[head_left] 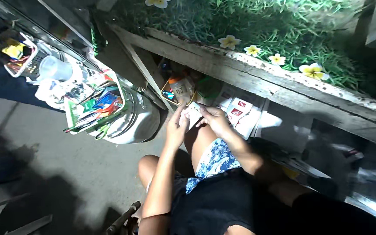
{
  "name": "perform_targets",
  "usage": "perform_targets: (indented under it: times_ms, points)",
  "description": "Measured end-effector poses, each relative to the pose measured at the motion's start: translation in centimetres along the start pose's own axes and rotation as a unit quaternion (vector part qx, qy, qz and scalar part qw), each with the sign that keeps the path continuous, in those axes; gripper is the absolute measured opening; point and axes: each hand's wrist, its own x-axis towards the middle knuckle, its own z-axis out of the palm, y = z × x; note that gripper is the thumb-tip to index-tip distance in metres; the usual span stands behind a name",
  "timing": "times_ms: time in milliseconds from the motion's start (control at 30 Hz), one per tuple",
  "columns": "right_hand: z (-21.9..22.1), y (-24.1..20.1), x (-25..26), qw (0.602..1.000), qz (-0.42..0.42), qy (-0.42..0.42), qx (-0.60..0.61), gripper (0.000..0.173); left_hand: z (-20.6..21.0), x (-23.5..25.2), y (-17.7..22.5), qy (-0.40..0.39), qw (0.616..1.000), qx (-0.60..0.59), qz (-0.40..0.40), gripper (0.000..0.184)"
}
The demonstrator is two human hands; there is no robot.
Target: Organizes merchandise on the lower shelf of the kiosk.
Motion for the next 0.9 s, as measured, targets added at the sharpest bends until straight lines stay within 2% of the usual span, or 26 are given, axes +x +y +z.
perform_targets:
  times_ms: [67,200,333,433,533,633,667,733,833,900]
  points:
    - [0.1,0.0,-0.7,1.0,0.001,-0.009,-0.017,0.033,0.7,-0.9,-0.2,0.039,0.999,0.013,0.011,0.036]
    - [1.5,0.6,-2.5,0.993,-0.06,-0.008,-0.102,0.034,0.6,-2.8,0.2,0.086,0.996,0.006,-0.034,0.03]
    - [3.6,2.0,-4.7,0.957,-0.162,-0.007,-0.239,0.038,0.0,-5.4,0.4,0.153,0.988,-0.007,-0.028,0.027]
    - [4.9,2.8,-5.8,0.94,-0.21,-0.027,-0.269,0.037,-0.7,-7.5,0.3,0.187,0.982,0.009,-0.031,0.029]
    - [5.5,2.9,-6.6,0.936,-0.171,-0.096,-0.292,0.036,-2.3,-9.4,-0.7,0.146,0.986,0.014,-0.078,0.038]
    - [5.4,0.1,-5.1,0.906,-0.062,-0.214,-0.361,0.033,-3.4,-11.4,-3.0,0.141,0.978,-0.077,-0.131,0.032]
    - [5.3,-0.6,-3.6,0.893,-0.045,-0.214,-0.394,0.036,-3.5,-12.3,-4.0,0.156,0.97,-0.114,-0.145,0.032]
    - [5.2,-1.1,0.9,0.895,-0.035,-0.124,-0.428,0.039,-3.4,-14.0,-6.1,0.21,0.95,-0.162,-0.167,0.032]
    - [6.1,-1.5,8.2,0.906,0.034,0.029,-0.422,0.043,-2.7,-16.5,-10.5,0.302,0.921,-0.181,-0.169,0.033]
    - [5.6,0.5,12.5,0.869,0.046,0.058,-0.49,0.044,-2.0,-17.8,-13.4,0.356,0.894,-0.208,-0.173,0.033]
